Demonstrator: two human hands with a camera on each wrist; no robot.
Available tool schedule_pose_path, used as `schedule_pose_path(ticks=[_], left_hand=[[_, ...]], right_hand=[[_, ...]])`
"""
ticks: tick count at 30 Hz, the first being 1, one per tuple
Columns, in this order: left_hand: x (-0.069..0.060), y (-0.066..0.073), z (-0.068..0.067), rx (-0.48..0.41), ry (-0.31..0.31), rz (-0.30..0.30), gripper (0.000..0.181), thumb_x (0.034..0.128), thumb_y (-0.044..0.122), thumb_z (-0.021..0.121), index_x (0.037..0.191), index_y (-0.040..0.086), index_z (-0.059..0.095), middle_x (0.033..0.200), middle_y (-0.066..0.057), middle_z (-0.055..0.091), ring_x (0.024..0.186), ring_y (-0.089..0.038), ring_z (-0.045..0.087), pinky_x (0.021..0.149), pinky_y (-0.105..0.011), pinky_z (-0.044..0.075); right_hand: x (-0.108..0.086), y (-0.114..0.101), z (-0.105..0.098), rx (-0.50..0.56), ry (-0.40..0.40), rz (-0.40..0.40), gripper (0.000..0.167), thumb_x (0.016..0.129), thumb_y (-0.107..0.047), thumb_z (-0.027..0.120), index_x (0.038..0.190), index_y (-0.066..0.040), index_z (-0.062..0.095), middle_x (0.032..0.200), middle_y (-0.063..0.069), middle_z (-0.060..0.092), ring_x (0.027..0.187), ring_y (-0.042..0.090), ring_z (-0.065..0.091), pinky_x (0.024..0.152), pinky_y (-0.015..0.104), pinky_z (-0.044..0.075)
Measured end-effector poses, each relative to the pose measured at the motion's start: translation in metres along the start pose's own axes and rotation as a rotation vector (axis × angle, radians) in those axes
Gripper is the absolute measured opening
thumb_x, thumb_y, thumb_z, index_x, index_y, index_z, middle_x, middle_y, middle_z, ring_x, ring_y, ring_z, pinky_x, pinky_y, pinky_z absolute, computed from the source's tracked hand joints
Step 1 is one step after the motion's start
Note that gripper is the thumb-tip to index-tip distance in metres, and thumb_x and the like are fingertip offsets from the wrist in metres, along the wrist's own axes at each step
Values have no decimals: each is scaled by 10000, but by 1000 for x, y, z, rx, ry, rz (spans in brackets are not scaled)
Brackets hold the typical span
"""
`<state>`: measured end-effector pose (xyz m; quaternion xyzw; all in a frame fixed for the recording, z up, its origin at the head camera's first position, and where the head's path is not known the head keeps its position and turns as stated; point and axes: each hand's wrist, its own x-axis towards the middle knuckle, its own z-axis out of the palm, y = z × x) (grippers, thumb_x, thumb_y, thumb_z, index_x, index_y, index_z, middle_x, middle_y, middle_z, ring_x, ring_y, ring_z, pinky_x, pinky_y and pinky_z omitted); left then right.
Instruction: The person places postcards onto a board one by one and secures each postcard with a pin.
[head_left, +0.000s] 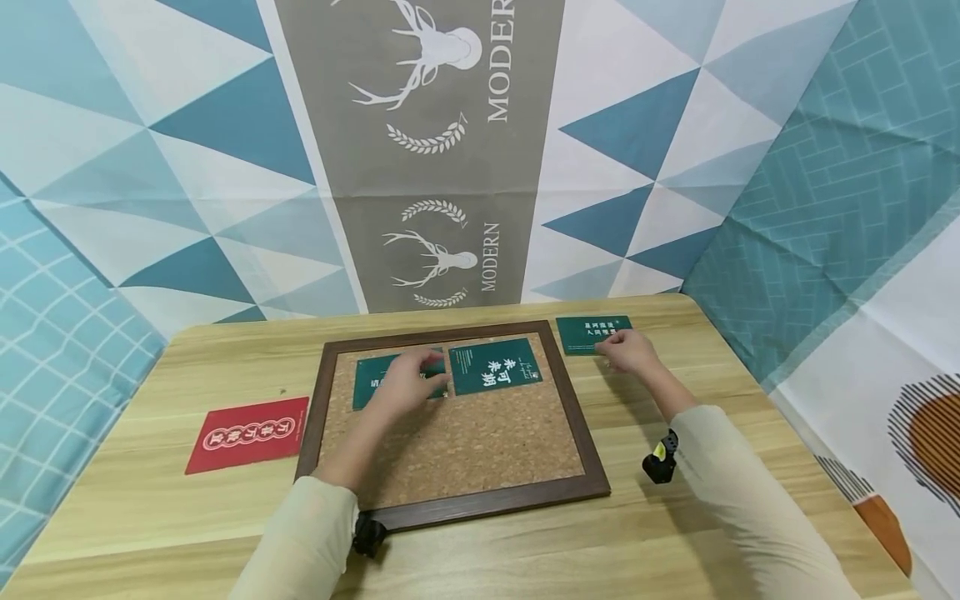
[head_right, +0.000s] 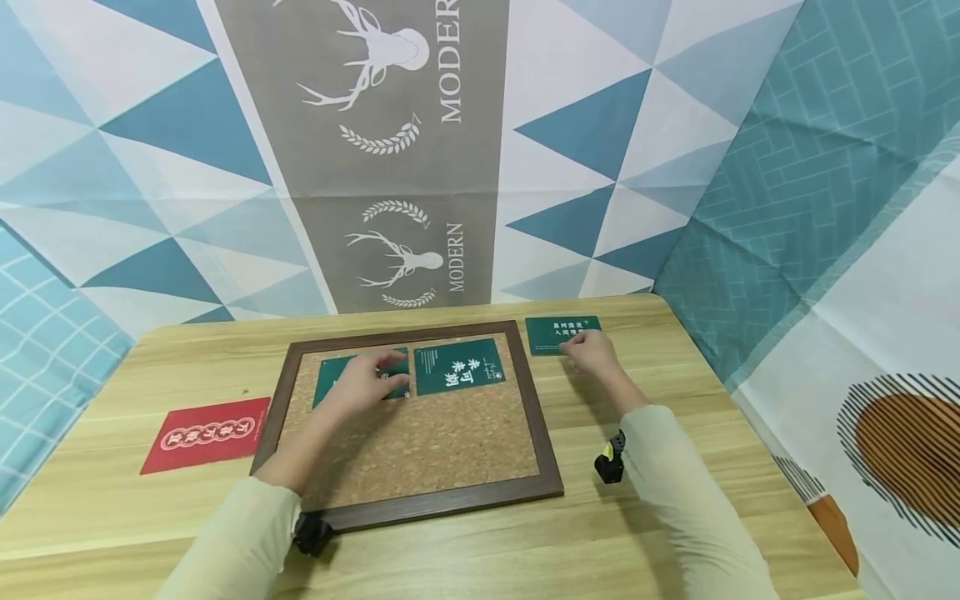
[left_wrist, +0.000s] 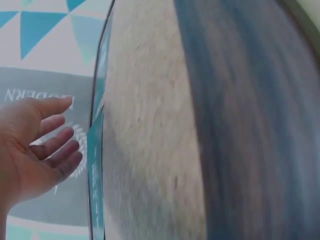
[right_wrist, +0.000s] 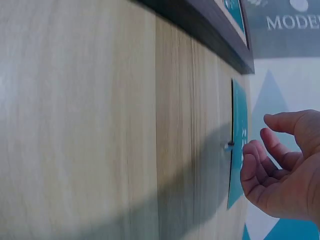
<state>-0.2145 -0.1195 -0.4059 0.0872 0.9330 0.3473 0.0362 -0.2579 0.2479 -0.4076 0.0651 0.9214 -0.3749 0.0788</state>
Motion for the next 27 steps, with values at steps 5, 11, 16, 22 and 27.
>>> schedule_pose_path(ticks=[5,11,16,22,27], left_hand=[[-8,-7,-12,-25,0,-43,465,908,247,611,1324,65,513,1322,-148,544,1235,-339,490,990,-495,425],[-13,-18,-21,-18,44,-71,472,902,247,617,1313,38,517,1305,-176,555,1211,-361,499,977,-500,432],[-16,-29,-27,-46,94,-66,458,897,203,625,1292,-5,526,1251,-208,576,1159,-367,529,954,-493,446],[-25,-40,-43,-60,109,-93,443,911,207,600,1298,7,526,1246,-218,567,1167,-370,515,967,-501,434],[-33,-54,-53,-60,143,-139,468,915,244,596,1325,35,513,1276,-211,538,1178,-376,496,960,-515,437]], right_hand=[[3,12,-11,-5,47,40,385,950,-288,512,1115,52,586,980,172,615,775,219,599,692,343,520],[4,23,-19,10,99,105,407,941,-305,504,1147,41,562,1048,173,590,847,216,573,690,290,481],[3,28,-20,51,133,126,461,939,-294,507,1232,61,503,1202,237,523,929,266,566,767,347,489],[2,38,-22,72,155,150,505,941,-311,500,1262,77,462,1188,255,508,996,316,530,827,406,471],[4,41,-20,77,157,169,523,941,-315,500,1267,91,456,1190,260,498,1010,319,517,831,401,473]])
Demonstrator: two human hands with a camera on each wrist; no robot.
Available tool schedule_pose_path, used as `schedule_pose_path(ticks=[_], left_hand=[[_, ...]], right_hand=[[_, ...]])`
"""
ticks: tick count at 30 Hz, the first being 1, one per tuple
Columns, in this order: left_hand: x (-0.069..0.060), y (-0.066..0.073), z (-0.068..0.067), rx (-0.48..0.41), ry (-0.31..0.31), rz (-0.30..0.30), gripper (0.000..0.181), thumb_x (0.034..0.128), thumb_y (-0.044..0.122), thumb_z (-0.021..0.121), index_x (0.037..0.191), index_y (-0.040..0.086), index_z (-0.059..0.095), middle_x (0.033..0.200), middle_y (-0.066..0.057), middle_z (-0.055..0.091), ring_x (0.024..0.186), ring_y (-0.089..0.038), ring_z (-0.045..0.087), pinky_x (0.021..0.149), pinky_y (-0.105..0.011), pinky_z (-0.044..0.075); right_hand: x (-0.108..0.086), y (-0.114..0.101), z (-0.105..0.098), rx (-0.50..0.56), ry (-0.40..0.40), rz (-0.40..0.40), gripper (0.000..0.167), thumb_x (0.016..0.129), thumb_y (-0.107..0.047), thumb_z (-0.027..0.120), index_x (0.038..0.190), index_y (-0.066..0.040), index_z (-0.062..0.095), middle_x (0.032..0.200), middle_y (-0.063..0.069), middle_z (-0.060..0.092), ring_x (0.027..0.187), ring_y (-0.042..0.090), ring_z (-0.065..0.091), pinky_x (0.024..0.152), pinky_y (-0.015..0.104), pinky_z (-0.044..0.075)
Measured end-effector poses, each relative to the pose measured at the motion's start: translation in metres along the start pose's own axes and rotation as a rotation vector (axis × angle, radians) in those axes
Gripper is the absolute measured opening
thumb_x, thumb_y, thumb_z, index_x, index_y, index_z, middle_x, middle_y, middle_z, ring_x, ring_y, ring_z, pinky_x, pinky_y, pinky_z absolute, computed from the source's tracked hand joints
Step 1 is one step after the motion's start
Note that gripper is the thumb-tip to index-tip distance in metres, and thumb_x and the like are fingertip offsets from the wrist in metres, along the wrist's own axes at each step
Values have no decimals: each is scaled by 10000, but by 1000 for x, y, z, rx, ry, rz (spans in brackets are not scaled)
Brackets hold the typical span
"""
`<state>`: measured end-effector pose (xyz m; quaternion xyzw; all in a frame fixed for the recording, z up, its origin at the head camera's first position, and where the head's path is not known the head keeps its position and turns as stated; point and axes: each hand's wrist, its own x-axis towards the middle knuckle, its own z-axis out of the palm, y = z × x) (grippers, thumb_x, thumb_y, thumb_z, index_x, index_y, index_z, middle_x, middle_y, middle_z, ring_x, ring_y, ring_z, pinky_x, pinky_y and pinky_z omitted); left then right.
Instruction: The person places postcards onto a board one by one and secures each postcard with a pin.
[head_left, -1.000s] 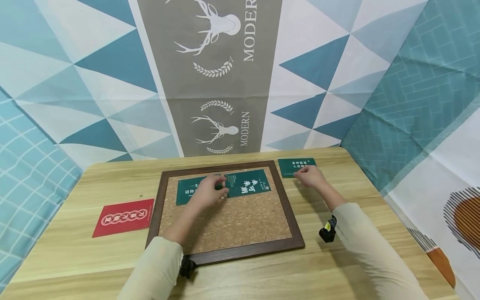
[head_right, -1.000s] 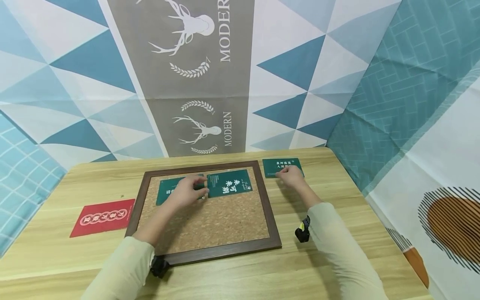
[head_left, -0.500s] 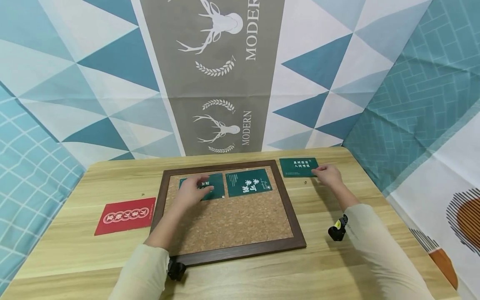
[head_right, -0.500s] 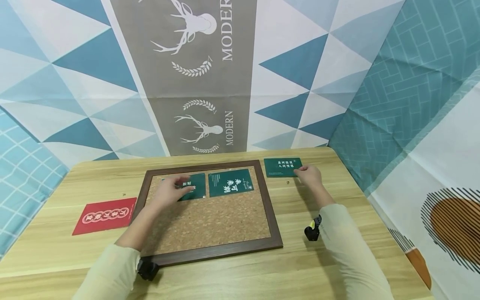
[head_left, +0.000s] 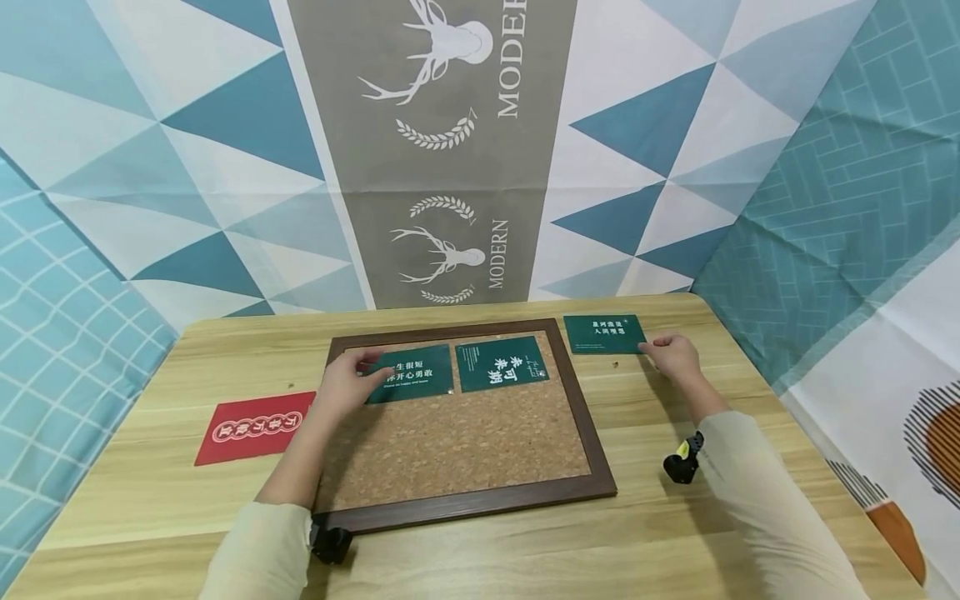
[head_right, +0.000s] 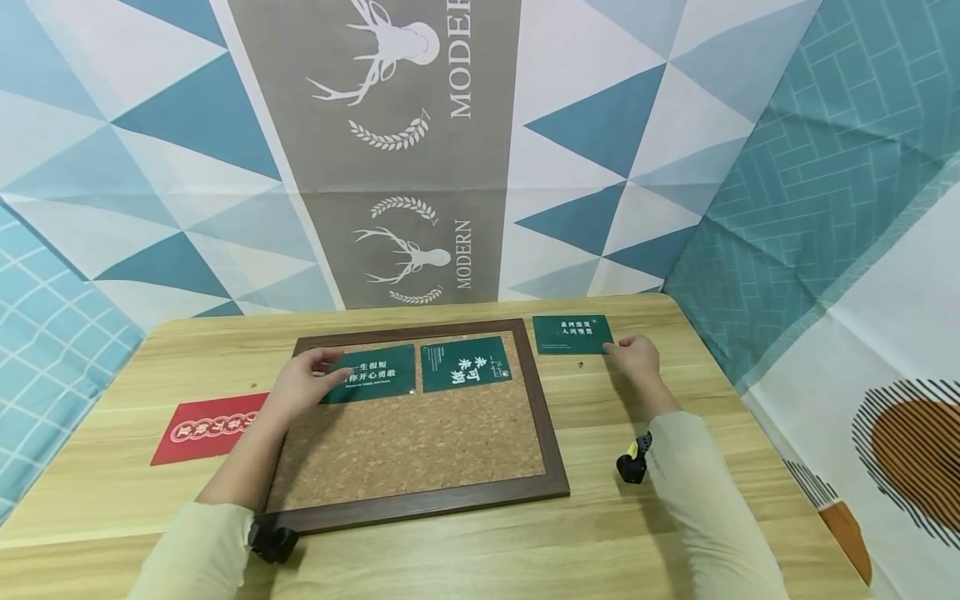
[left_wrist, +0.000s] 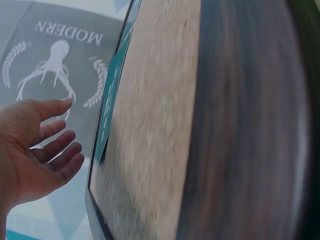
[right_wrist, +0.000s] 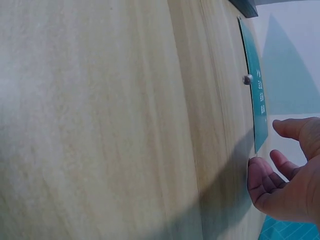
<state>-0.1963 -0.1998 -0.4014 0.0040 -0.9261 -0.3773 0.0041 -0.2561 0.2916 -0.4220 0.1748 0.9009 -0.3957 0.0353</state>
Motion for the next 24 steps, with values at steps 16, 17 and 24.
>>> schedule_pose_path(ticks=[16,17,24], left_hand=[[-21,-25,-27,-39,62,-112,552,922,299,584,1350,-22,448,1297,-268,502,1186,-403,491,948,-516,459],[-22,-26,-27,-44,64,-119,555,922,305,584,1349,-21,448,1298,-267,503,1189,-403,488,949,-515,458],[-24,-33,-28,-49,82,-128,527,927,290,577,1345,-8,459,1283,-251,522,1167,-397,507,920,-501,480]], right_hand=[[7,1,8,-93,39,-5,552,942,-373,491,1221,102,473,1212,282,495,1048,362,494,896,466,454],[8,1,9,-98,42,-10,553,941,-376,494,1217,103,473,1208,282,497,1045,363,496,894,466,454],[8,0,11,-105,57,-35,548,931,-378,515,1185,106,478,1179,287,504,1026,378,502,880,476,450]])
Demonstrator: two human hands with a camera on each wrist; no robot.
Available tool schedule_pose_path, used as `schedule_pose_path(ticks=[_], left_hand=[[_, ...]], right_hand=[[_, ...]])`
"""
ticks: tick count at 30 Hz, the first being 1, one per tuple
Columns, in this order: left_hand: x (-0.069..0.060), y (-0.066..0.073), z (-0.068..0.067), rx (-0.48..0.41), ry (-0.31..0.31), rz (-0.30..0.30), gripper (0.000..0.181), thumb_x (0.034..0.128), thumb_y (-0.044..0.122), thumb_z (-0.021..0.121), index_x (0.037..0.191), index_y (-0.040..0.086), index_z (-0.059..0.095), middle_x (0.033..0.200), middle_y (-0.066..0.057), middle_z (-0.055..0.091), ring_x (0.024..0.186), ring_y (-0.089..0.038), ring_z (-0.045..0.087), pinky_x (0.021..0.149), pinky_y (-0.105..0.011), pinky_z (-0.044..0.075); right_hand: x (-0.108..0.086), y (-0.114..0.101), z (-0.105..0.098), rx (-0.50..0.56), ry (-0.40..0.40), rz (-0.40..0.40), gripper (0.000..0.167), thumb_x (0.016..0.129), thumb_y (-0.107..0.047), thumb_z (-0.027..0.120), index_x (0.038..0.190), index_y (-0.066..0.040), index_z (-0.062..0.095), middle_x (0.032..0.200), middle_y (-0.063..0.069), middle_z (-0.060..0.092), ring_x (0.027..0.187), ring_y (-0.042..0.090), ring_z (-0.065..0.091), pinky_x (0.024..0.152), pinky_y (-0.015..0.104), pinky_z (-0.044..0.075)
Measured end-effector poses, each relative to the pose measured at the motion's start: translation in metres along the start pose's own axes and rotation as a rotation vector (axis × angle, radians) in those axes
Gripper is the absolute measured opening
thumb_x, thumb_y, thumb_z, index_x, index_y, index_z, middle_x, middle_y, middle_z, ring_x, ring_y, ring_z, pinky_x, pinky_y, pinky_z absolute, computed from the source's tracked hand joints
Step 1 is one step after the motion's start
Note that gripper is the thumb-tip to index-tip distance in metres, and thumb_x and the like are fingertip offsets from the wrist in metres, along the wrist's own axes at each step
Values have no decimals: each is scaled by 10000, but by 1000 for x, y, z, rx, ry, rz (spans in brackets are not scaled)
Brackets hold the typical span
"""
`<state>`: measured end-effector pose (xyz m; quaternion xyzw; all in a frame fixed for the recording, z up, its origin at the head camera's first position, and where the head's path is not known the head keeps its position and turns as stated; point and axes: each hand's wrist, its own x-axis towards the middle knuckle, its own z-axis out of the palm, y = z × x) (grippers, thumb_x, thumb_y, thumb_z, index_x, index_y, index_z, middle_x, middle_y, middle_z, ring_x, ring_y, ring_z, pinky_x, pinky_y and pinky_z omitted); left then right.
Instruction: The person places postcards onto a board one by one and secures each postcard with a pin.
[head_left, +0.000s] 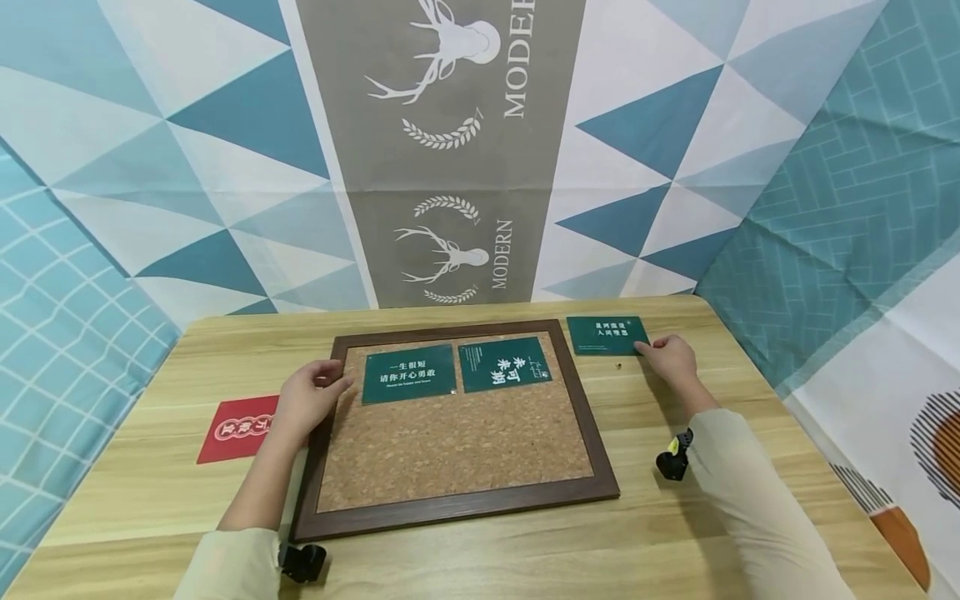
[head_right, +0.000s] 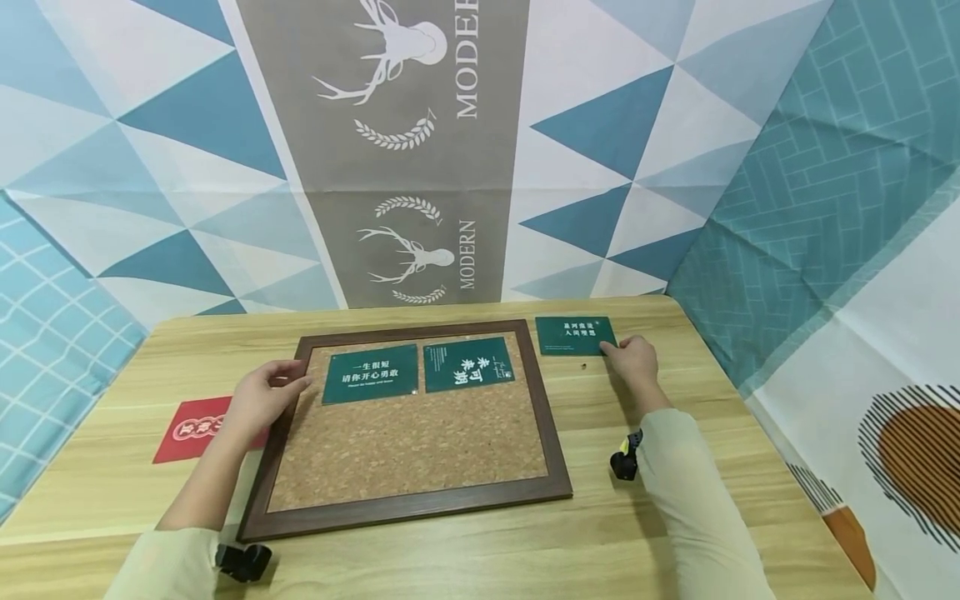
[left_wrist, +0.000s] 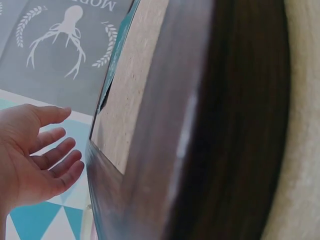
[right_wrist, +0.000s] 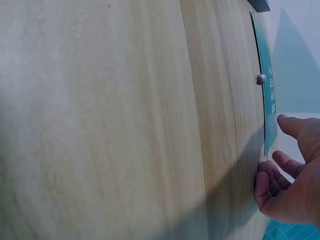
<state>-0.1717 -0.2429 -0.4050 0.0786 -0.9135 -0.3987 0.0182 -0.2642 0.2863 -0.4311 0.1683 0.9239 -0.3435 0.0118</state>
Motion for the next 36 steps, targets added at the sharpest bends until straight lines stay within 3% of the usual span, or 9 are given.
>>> schedule_pose_path(ticks=[11,21,26,36], left_hand=[[1,-6,-1,7,29,-36,474,927,241,575,1316,-15,486,1288,-262,520,1170,-411,522,921,-498,483],[3,-9,1,13,13,-68,403,913,112,576,1282,-37,513,1285,-276,505,1148,-418,516,887,-498,493],[2,-11,1,13,18,-91,434,904,109,584,1301,-41,491,1277,-284,505,1143,-421,515,889,-502,484],[4,-10,3,16,21,-143,495,905,115,587,1343,-59,432,1275,-301,489,1152,-426,504,910,-511,479]], right_hand=[[3,-4,2,-20,24,22,541,940,-377,504,1202,95,486,1200,283,513,1053,368,504,902,471,447],[6,-4,5,-87,40,-13,527,917,-386,545,1133,95,535,1142,281,549,979,358,538,812,448,471],[7,-6,5,-134,43,-31,483,906,-350,572,1078,102,572,1104,286,578,917,340,557,735,418,482],[7,-7,1,-118,0,-8,440,886,-321,605,1000,101,660,1067,271,637,926,349,593,736,411,490]])
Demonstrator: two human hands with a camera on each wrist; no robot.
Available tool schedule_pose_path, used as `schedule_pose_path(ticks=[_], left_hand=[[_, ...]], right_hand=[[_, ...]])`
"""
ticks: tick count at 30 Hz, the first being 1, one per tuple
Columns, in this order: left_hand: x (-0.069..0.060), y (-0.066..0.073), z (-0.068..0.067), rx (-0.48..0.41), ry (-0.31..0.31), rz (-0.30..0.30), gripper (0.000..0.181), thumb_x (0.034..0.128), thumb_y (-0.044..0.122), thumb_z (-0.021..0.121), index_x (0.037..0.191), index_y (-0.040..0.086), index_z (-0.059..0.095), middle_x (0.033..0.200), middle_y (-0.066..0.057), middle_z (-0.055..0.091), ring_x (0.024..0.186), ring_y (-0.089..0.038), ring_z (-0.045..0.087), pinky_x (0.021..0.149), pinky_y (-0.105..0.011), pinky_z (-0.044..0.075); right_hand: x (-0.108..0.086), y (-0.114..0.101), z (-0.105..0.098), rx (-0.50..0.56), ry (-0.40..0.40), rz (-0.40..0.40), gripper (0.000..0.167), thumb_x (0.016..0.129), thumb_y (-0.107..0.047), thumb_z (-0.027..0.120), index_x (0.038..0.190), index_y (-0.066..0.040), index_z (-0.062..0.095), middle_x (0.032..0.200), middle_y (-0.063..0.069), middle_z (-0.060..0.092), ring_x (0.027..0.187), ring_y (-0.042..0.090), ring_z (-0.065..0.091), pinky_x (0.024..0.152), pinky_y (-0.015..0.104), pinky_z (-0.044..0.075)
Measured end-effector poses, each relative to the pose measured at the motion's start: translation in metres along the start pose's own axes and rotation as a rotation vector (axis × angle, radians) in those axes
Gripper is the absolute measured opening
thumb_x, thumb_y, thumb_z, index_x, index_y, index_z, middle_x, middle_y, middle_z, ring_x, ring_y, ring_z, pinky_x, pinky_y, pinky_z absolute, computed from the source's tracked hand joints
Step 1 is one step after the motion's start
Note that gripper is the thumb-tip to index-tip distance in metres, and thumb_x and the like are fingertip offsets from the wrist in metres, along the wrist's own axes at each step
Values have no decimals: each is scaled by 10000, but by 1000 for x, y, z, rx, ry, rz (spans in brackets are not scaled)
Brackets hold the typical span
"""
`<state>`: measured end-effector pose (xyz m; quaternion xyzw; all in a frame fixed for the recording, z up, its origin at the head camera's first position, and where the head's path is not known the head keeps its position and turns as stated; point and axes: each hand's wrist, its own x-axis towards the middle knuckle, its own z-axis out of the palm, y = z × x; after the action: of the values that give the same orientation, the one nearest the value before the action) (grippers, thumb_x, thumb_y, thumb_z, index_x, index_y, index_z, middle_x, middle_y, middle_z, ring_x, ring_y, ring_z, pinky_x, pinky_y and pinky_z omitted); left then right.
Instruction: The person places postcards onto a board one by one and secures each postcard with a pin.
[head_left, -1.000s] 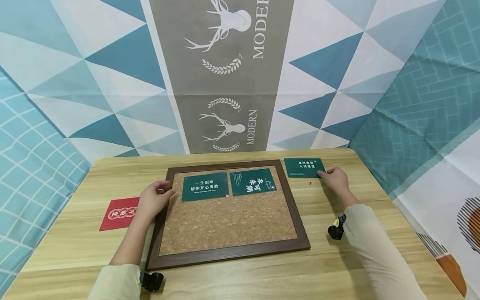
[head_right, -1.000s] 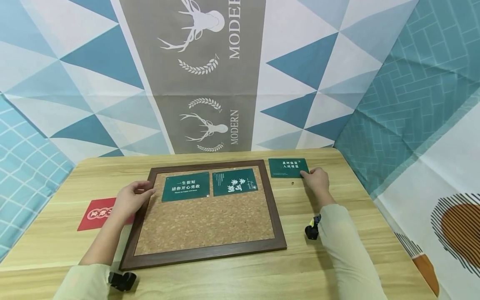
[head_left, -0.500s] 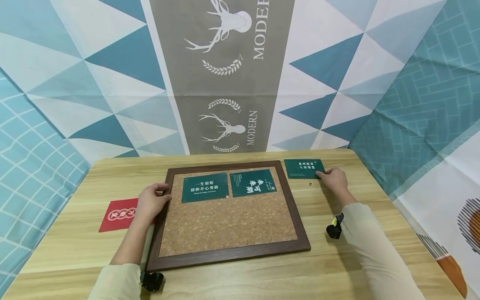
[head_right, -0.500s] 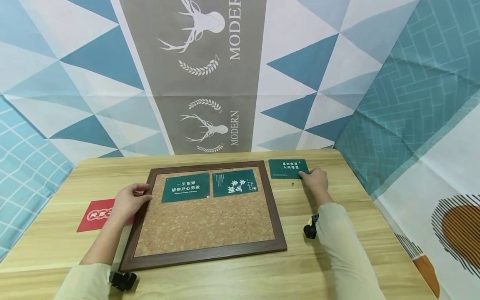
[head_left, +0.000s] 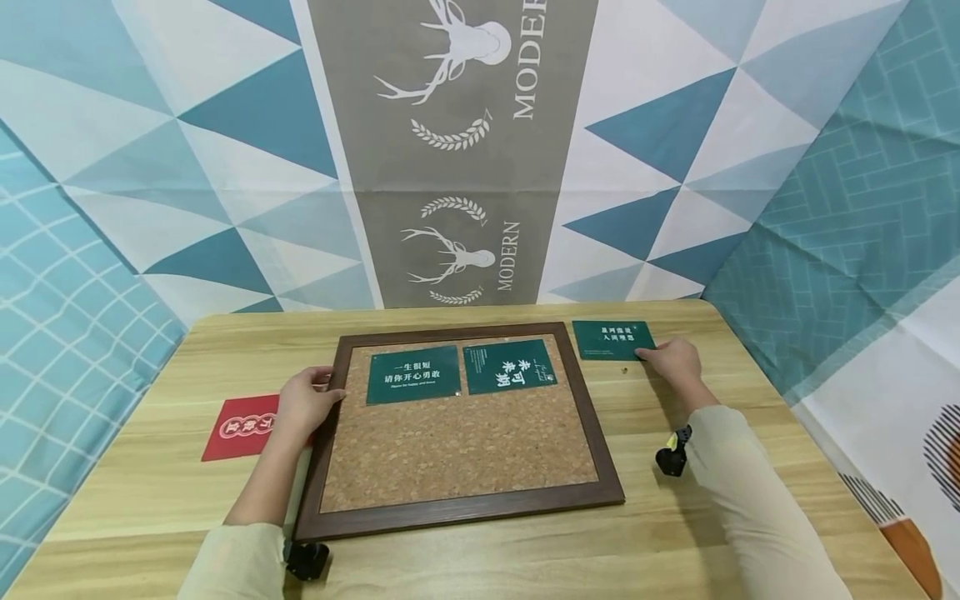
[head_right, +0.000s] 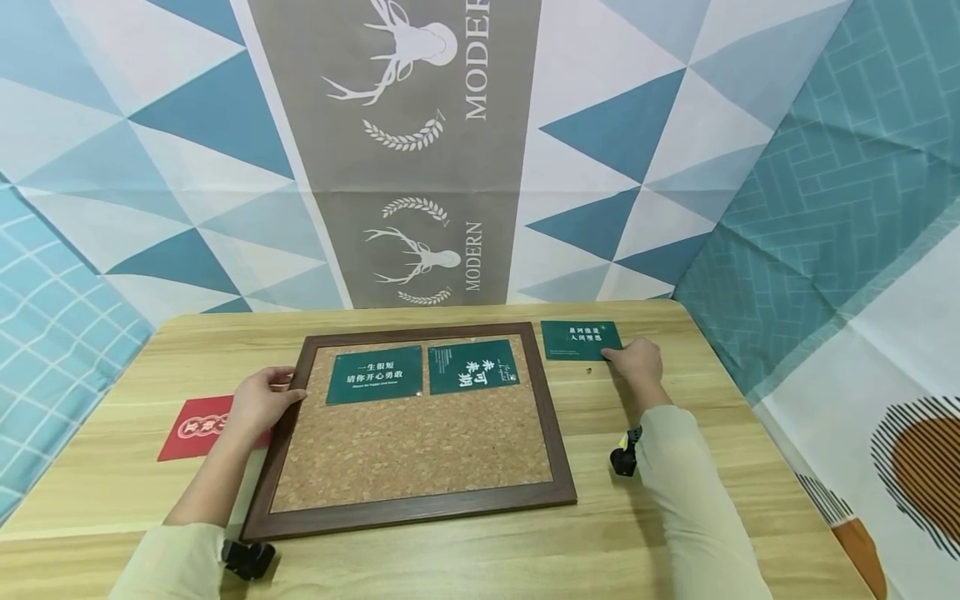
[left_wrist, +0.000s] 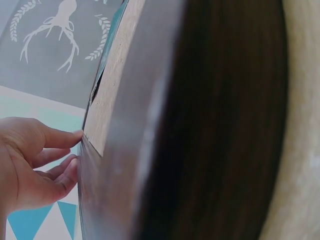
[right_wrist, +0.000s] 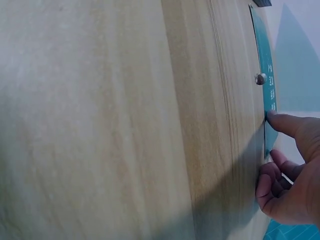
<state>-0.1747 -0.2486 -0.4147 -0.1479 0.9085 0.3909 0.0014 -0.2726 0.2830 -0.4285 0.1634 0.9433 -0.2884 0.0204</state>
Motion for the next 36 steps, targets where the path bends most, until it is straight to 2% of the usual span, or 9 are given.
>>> schedule_pose_path(ticks=[3,6,9,15,18,21,26,32,36], left_hand=[[0,2,0,3,-12,-4,485,912,111,573,1343,-60,431,1287,-300,477,1163,-431,494,922,-516,471],[0,2,0,4,-16,-5,467,915,104,564,1335,-59,441,1287,-299,477,1163,-432,495,925,-519,468],[0,2,0,7,-21,-4,456,920,106,560,1329,-61,448,1285,-302,476,1159,-436,496,913,-520,473],[-1,4,-1,9,-24,-6,448,924,102,558,1326,-62,451,1283,-305,477,1154,-439,498,893,-519,483],[-1,5,-1,7,-27,-6,446,926,97,552,1329,-62,449,1281,-307,476,1147,-440,502,886,-519,486],[-2,6,0,4,-37,-7,442,930,92,544,1334,-57,446,1288,-303,471,1147,-437,501,880,-516,489],[-1,7,0,7,-42,-17,441,930,91,542,1338,-47,448,1298,-292,472,1152,-430,504,883,-511,491],[-1,7,-2,11,-34,-14,451,919,97,559,1329,-56,453,1282,-313,475,1117,-441,520,879,-524,491],[0,6,-2,9,-42,-17,455,921,99,558,1334,-57,447,1289,-314,468,1132,-446,514,888,-526,486]], right_hand=[[3,2,-1,15,14,14,396,873,-312,620,827,78,671,814,208,657,730,251,557,628,336,450],[6,3,-2,17,13,15,440,863,-325,631,563,-14,548,511,41,486,537,145,398,521,278,346],[8,2,-4,8,6,12,489,860,-336,634,489,-92,427,443,-39,341,492,121,306,493,267,286],[5,-1,-6,-21,26,-3,392,853,-303,648,816,85,692,777,196,665,724,228,547,607,321,444],[5,0,-6,-2,14,15,437,853,-300,646,950,125,659,997,270,642,848,286,567,722,390,483],[6,3,-6,53,14,47,405,844,-294,657,921,104,646,929,236,624,849,275,548,733,385,477],[13,9,-9,248,0,137,290,845,-297,655,776,-27,573,598,-18,488,657,168,472,590,282,406],[17,6,-19,788,-89,304,437,898,-196,593,1262,12,470,635,-55,558,543,55,582,584,201,528],[12,3,-26,1095,-187,378,447,924,-76,527,1349,-45,391,718,3,565,601,97,629,677,195,558]])
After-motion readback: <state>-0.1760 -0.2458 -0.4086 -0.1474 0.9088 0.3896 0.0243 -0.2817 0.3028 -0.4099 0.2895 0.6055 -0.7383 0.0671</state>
